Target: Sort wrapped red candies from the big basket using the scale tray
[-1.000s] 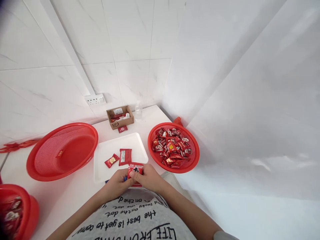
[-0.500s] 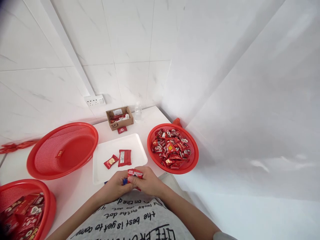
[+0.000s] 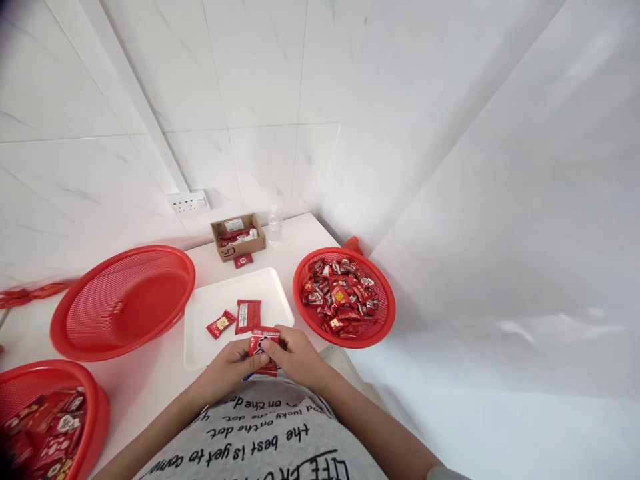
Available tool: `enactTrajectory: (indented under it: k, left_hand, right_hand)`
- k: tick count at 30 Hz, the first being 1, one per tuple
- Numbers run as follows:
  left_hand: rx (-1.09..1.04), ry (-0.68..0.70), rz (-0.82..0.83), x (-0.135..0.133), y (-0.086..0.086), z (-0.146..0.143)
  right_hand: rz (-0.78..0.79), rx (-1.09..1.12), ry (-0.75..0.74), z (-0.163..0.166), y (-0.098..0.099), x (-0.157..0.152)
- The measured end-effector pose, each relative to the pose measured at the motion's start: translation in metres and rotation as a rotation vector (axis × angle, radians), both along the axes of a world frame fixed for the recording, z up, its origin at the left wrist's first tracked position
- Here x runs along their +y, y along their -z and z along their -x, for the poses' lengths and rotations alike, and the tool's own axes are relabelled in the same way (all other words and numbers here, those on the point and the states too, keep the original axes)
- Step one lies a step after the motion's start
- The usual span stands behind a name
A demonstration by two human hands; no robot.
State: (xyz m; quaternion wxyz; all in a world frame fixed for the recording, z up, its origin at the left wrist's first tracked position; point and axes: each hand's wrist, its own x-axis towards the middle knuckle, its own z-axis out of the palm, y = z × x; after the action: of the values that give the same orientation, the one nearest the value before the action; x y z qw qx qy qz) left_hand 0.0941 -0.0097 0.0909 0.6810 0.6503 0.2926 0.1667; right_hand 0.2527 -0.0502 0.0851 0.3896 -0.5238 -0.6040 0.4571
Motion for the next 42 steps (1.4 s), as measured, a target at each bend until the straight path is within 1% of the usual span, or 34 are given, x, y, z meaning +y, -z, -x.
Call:
enactTrajectory:
  k: [2,4,8,11,18,25,29,32,35,38,40,42]
  left_hand:
    - [0.035,0.002,-0.057,-0.0001,-0.0004,-0.0002]
    - [0.026,-0.018,-0.085,-0.0004,-0.0001,-0.0009]
    - [-0.083,-0.046,0.012,-0.0012,0.0044,-0.002]
    - [-0.118,-0.053,0.067,-0.0012,0.0064,-0.0018]
    - [-0.062,-0.154,-0.014,-0.0009,-0.0017,0.0002]
    - [-0.05,-0.236,0.017,-0.0045,0.0035,0.0]
    - [-0.066,-0.236,0.038,-0.0053,0.0044,-0.0017]
    - [-0.099,-0.248,0.038,-0.0045,0.0039,-0.0036]
    - [-0.039,-0.24,-0.024,-0.0025,0.0035,-0.0035]
    - [-0.002,-0.174,-0.088,-0.0001,0.0031,-0.0017]
    - [-0.016,-0.158,-0.073,0.001,0.003,-0.001]
    - [-0.027,-0.172,-0.015,0.0014,0.003,-0.0013]
  right_hand:
    - [0.007,-0.05,0.026,0.0003,-0.0005,-0.0002]
    - [-0.007,-0.091,0.038,0.0005,-0.0011,-0.0005]
    - [-0.031,-0.124,0.055,0.001,-0.0006,-0.0012]
    - [-0.004,-0.096,0.056,0.0016,-0.0003,-0.0019]
    - [0.05,-0.127,0.032,0.0014,-0.0069,-0.0033]
    - [0.043,-0.094,0.012,0.0037,-0.0085,-0.0025]
    - [0.044,-0.021,-0.008,0.003,-0.0056,-0.0028]
    - [0.025,0.027,0.012,0.001,-0.0017,-0.0022]
    - [0.027,-0.02,0.057,-0.0011,0.0003,-0.0007]
    - [0.032,-0.078,0.057,-0.0019,-0.0017,0.0]
    - [0.03,-0.098,0.017,-0.0014,-0.0039,-0.0006]
    - [0.026,-0.116,-0.018,-0.0006,-0.005,-0.0016]
